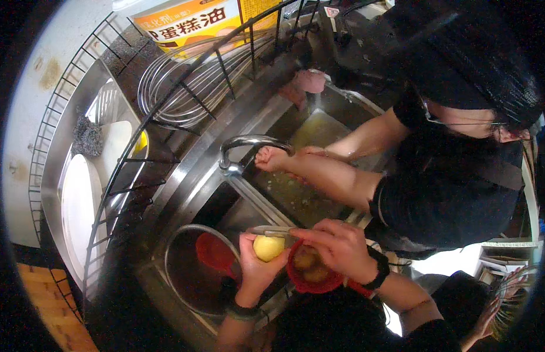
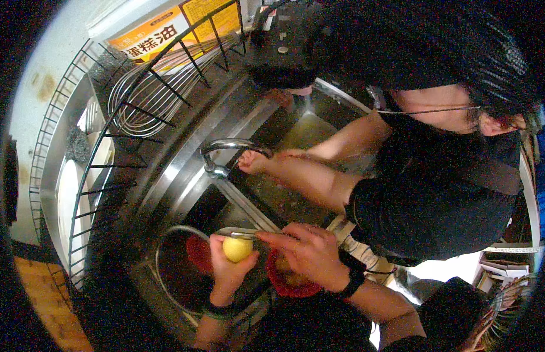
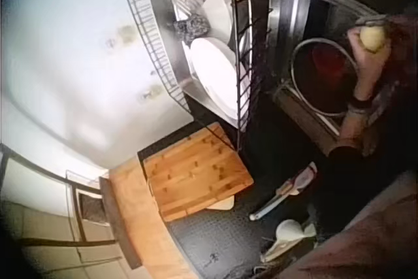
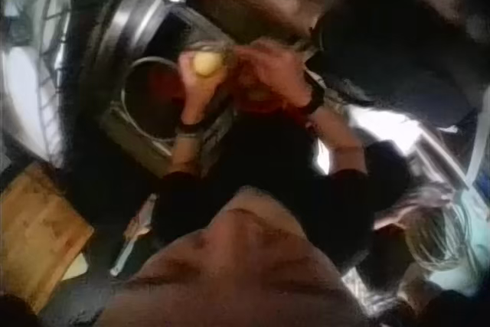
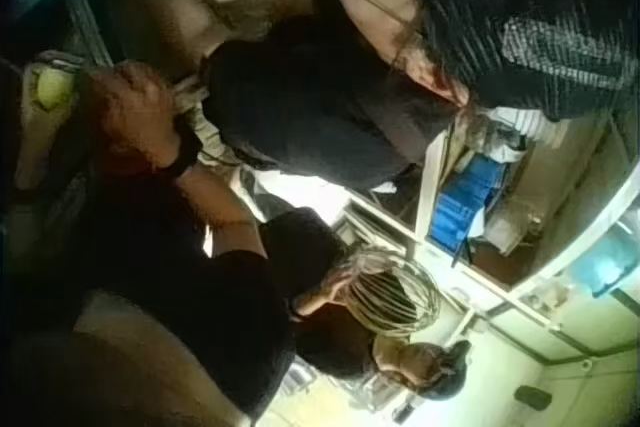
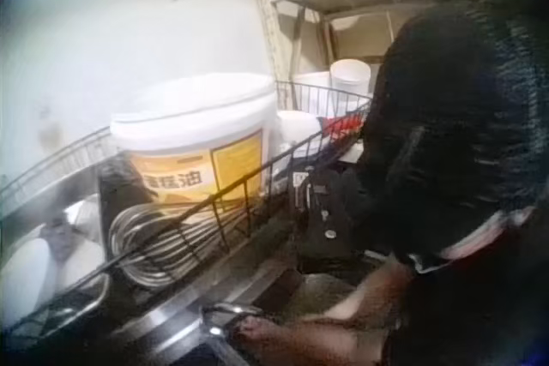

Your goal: Peeling potatoes with a manual peeler over a sink in a kitchen environment.

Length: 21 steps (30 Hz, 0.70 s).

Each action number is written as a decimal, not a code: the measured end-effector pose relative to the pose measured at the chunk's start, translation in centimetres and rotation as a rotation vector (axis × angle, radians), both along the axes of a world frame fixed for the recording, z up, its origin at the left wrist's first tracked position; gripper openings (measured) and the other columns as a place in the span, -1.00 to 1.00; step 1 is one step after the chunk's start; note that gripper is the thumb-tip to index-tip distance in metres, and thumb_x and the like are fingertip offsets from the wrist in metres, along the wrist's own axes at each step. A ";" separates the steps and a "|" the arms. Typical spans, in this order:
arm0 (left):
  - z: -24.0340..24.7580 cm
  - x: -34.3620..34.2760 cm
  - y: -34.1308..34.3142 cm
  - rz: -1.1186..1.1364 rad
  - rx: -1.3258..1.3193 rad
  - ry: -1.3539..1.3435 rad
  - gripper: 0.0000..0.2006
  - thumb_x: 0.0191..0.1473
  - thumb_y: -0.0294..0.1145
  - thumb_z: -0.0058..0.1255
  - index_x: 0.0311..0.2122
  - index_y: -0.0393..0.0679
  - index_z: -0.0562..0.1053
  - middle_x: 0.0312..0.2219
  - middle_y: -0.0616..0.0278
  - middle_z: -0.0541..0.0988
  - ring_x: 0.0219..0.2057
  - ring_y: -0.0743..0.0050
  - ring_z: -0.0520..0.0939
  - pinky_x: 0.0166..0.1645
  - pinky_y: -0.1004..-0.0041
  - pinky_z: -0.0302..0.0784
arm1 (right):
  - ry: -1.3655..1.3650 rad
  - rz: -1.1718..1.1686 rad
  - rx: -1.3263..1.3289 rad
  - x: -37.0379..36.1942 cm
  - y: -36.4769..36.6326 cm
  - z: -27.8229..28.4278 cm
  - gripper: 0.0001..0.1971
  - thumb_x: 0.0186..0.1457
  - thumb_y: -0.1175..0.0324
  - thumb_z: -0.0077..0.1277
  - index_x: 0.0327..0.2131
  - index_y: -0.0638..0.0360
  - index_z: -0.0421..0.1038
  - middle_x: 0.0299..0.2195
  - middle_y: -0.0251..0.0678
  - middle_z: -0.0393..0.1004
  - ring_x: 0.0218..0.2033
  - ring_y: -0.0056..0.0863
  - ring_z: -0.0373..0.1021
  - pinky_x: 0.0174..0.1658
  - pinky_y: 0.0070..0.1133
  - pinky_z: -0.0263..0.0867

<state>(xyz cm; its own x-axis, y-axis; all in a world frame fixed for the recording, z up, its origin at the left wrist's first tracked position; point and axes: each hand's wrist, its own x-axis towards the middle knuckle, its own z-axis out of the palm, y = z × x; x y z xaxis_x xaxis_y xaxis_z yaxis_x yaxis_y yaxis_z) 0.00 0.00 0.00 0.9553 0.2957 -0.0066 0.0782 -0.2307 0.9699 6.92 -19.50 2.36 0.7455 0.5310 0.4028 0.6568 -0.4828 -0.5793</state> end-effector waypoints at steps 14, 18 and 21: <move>-1.2 0.1 -0.7 0.090 0.419 -0.574 -0.38 -0.46 -0.56 0.32 -0.22 -0.07 0.22 -0.23 0.09 0.34 -0.22 0.09 0.43 -0.17 0.26 0.40 | 0.176 -0.177 -0.125 -0.8 -0.5 -1.4 -0.61 -0.07 0.38 0.01 -0.11 -0.32 0.45 -0.52 -0.48 0.39 -0.57 -0.51 0.39 -0.51 -0.55 0.38; -0.9 1.6 -0.5 0.065 0.545 -0.581 -0.31 -0.45 -0.55 0.34 -0.17 -0.03 0.16 -0.25 0.11 0.32 -0.27 0.19 0.45 -0.20 0.27 0.43 | 0.077 -0.129 -0.001 -1.5 -0.2 1.0 -0.67 -0.01 0.33 -0.02 -0.12 -0.27 0.46 -0.51 -0.40 0.41 -0.55 -0.43 0.41 -0.52 -0.50 0.38; -0.8 1.2 -0.2 0.040 0.429 -0.601 -0.33 -0.39 -0.60 0.27 -0.15 -0.01 0.11 -0.25 0.11 0.30 -0.30 0.24 0.45 -0.24 0.27 0.49 | 0.157 -0.169 -0.048 -1.5 0.4 0.5 -0.68 0.01 0.34 -0.02 -0.12 -0.25 0.46 -0.51 -0.38 0.42 -0.53 -0.38 0.42 -0.49 -0.50 0.39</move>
